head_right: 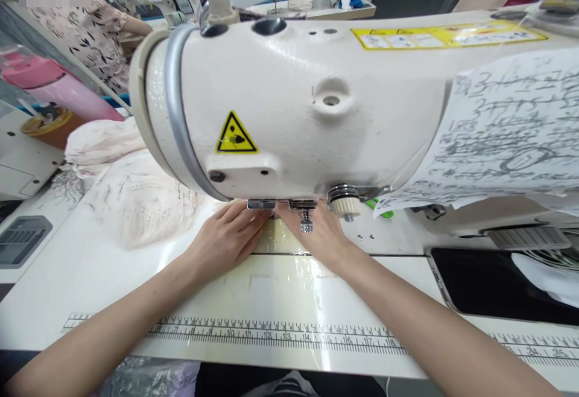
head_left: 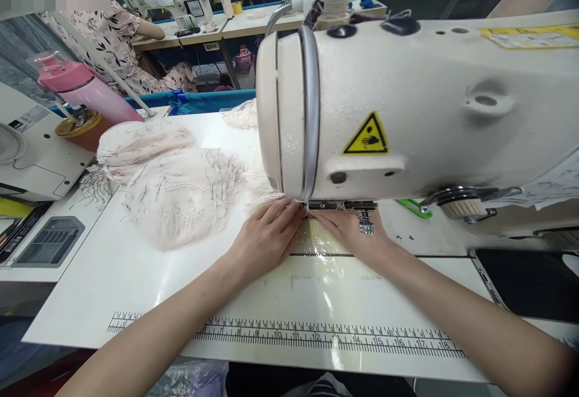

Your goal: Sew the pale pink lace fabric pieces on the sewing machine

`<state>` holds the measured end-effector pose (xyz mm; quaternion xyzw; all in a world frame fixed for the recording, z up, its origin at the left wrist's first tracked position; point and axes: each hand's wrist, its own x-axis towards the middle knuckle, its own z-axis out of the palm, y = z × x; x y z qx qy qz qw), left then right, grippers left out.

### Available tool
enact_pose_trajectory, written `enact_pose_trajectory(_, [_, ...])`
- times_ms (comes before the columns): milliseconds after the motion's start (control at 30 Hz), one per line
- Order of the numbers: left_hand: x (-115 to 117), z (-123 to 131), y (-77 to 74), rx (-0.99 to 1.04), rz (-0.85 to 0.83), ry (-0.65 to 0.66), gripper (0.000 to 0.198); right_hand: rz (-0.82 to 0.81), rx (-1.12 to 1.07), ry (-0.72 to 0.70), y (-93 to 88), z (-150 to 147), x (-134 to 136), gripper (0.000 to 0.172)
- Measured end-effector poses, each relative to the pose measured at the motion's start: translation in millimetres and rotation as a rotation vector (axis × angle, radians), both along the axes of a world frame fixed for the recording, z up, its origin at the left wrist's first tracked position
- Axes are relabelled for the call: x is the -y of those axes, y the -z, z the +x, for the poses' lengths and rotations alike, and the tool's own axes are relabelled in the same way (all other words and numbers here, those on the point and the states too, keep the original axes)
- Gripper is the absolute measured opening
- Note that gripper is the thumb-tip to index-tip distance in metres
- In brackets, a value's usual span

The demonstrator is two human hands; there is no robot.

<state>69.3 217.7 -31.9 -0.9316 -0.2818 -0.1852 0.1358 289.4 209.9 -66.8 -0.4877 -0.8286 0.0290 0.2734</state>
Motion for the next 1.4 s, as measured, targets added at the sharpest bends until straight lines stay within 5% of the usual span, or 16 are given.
enact_pose_trajectory(167, [2,2,-1.8,-0.027,0.102,0.025,0.023,-0.004,-0.013,0.092,2.2,0,4,0.03])
enact_pose_trajectory(600, [1,2,-3.8,-0.008,-0.016,-0.07,0.029,0.023,0.162,0.013,-22.2,-1,18,0.035])
enact_pose_trajectory(967, [3,3,-3.7,-0.008,-0.027,-0.132,0.029,0.165,0.256,0.088,0.3,-6,19,0.038])
enact_pose_trajectory(1400, [5,4,-2.9,-0.071,-0.064,-0.197,0.035,0.18,0.166,0.028,-6.5,-9,18,0.037])
